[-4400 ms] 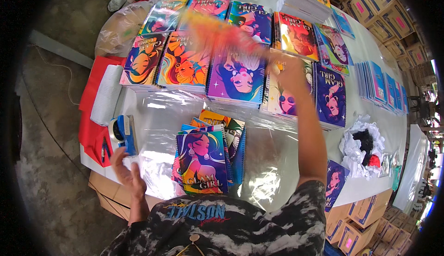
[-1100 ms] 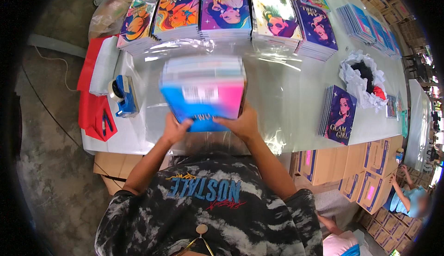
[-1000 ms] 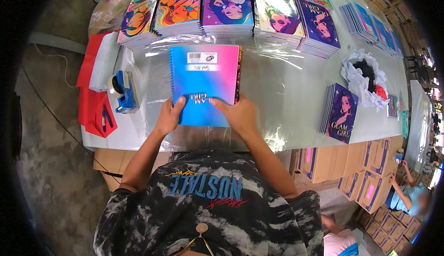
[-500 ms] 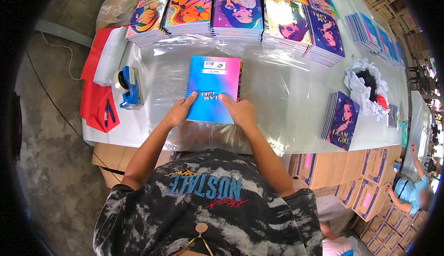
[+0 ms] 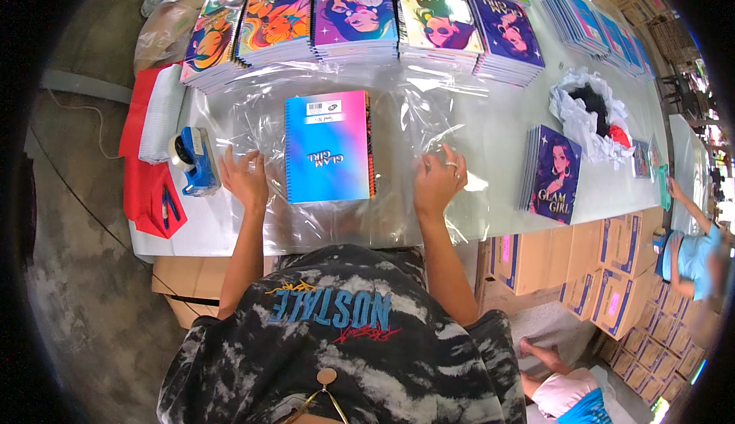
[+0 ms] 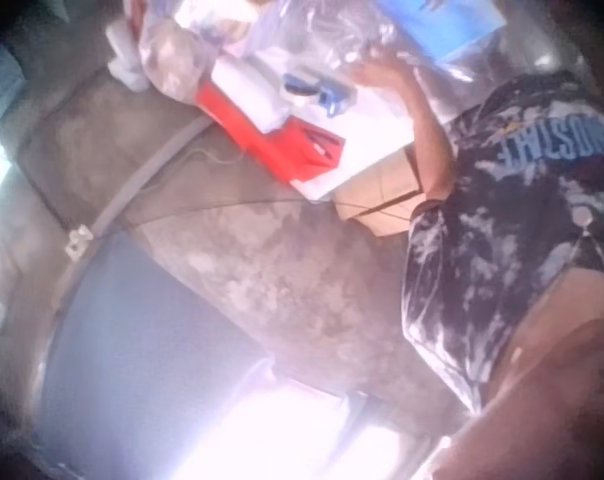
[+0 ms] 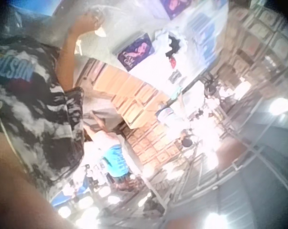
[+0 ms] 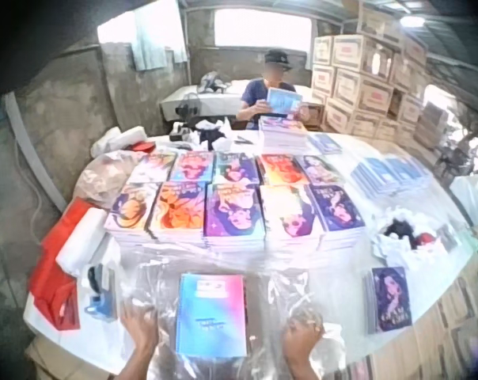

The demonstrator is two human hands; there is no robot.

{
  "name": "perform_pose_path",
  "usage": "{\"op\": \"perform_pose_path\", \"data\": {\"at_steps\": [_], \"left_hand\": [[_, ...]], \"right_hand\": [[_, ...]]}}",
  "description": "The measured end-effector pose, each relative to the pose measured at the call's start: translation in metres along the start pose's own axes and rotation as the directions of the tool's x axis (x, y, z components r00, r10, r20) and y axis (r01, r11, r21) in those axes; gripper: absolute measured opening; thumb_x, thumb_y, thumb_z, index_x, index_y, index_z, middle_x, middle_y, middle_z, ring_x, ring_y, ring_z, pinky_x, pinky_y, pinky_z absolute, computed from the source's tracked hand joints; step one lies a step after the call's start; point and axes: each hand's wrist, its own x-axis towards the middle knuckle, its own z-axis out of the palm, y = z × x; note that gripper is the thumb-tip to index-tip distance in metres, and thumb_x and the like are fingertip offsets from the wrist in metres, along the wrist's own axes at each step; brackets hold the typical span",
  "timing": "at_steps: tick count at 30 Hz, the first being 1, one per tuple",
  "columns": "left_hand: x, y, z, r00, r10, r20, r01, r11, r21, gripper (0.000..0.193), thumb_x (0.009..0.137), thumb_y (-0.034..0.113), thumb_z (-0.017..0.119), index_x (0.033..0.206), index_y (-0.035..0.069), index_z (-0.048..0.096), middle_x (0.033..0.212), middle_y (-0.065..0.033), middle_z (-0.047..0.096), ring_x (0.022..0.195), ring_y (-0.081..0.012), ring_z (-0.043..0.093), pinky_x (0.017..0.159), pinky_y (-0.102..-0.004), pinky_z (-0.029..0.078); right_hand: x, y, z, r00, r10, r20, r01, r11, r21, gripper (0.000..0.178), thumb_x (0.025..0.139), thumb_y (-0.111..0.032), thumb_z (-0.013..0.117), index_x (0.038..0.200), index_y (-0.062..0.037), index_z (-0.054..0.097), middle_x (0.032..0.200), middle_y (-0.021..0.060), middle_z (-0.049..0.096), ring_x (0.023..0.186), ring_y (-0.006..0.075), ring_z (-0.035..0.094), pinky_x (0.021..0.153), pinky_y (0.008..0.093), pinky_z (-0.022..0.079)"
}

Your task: The person places spiral-bound notebooks into clear plastic sleeves on a table, folds the sleeves around the notebooks, and seals them with tape. The person repeats this process for multiple notebooks, stacking the wrapped items on the table.

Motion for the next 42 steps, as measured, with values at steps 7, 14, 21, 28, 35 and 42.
{"op": "perform_pose_path", "data": {"at_steps": [7, 14, 21, 28, 35, 42], "left_hand": [[0.053, -0.031, -0.032, 0.564, -0.128, 0.816, 0.777, 0.418, -0.472, 0.070, 0.078, 0.034, 0.070, 0.126, -0.006, 0.039, 0.103, -0.0182, 0.059, 0.093, -0.0196, 0.057, 0.069, -0.0306, 0.045], [0.044, -0.087, 0.009, 0.251, -0.024, 0.968, 0.967, -0.028, -0.252, 0.055, 0.076, 0.031, 0.073, 0.114, -0.002, 0.053, 0.087, -0.0081, 0.062, 0.063, -0.0105, 0.053, 0.059, -0.0223, 0.040], [0.030, -0.083, 0.010, 0.707, -0.163, 0.688, 0.671, 0.460, -0.581, 0.020, 0.085, 0.021, 0.064, 0.090, 0.003, 0.061, 0.071, -0.0056, 0.062, 0.055, -0.0111, 0.050, 0.048, -0.0247, 0.040], [0.031, -0.050, 0.000, 0.982, -0.161, 0.096, 0.185, 0.909, -0.374, 0.011, 0.084, 0.015, 0.062, 0.088, 0.005, 0.063, 0.080, -0.0100, 0.064, 0.072, -0.0216, 0.060, 0.064, -0.0340, 0.048], [0.029, -0.037, -0.013, 0.993, -0.020, 0.114, 0.072, 0.881, -0.467, 0.012, 0.084, 0.012, 0.060, 0.095, 0.007, 0.061, 0.088, -0.0127, 0.062, 0.076, -0.0277, 0.060, 0.064, -0.0354, 0.048], [0.032, -0.014, -0.046, 0.780, 0.032, 0.625, 0.503, 0.562, -0.657, 0.044, 0.083, 0.025, 0.065, 0.116, 0.000, 0.050, 0.101, -0.0171, 0.063, 0.087, -0.0255, 0.062, 0.073, -0.0328, 0.049]], "right_hand": [[0.018, -0.001, -0.028, 0.901, 0.397, 0.174, -0.421, 0.703, 0.573, 0.053, 0.071, -0.022, 0.072, 0.115, -0.0015, 0.050, 0.110, 0.0144, 0.053, 0.101, 0.0289, 0.051, 0.088, 0.0405, 0.040], [0.017, 0.032, 0.004, 0.955, 0.182, 0.236, -0.274, 0.848, 0.453, 0.051, 0.072, -0.017, 0.075, 0.112, 0.0013, 0.049, 0.093, 0.0107, 0.057, 0.087, 0.0189, 0.056, 0.076, 0.0309, 0.046], [0.023, 0.028, -0.022, 0.818, 0.347, 0.458, -0.575, 0.504, 0.645, 0.021, 0.078, -0.014, 0.069, 0.090, 0.0016, 0.061, 0.090, 0.0057, 0.057, 0.072, 0.0129, 0.056, 0.061, 0.0238, 0.044], [0.025, 0.022, -0.018, 0.999, 0.047, 0.002, -0.046, 0.955, 0.293, 0.024, 0.082, -0.017, 0.062, 0.103, -0.0061, 0.061, 0.071, 0.0103, 0.061, 0.066, 0.0236, 0.059, 0.066, 0.0356, 0.046], [0.022, 0.009, -0.018, 0.967, 0.211, 0.140, -0.248, 0.900, 0.358, 0.026, 0.079, -0.015, 0.063, 0.102, -0.0042, 0.059, 0.081, 0.0156, 0.064, 0.074, 0.0290, 0.062, 0.069, 0.0379, 0.046], [0.035, 0.019, -0.014, 0.908, 0.111, 0.404, -0.219, 0.948, 0.233, 0.054, 0.078, -0.017, 0.060, 0.124, 0.0040, 0.043, 0.083, 0.0188, 0.064, 0.076, 0.0334, 0.061, 0.072, 0.0401, 0.046]]}}
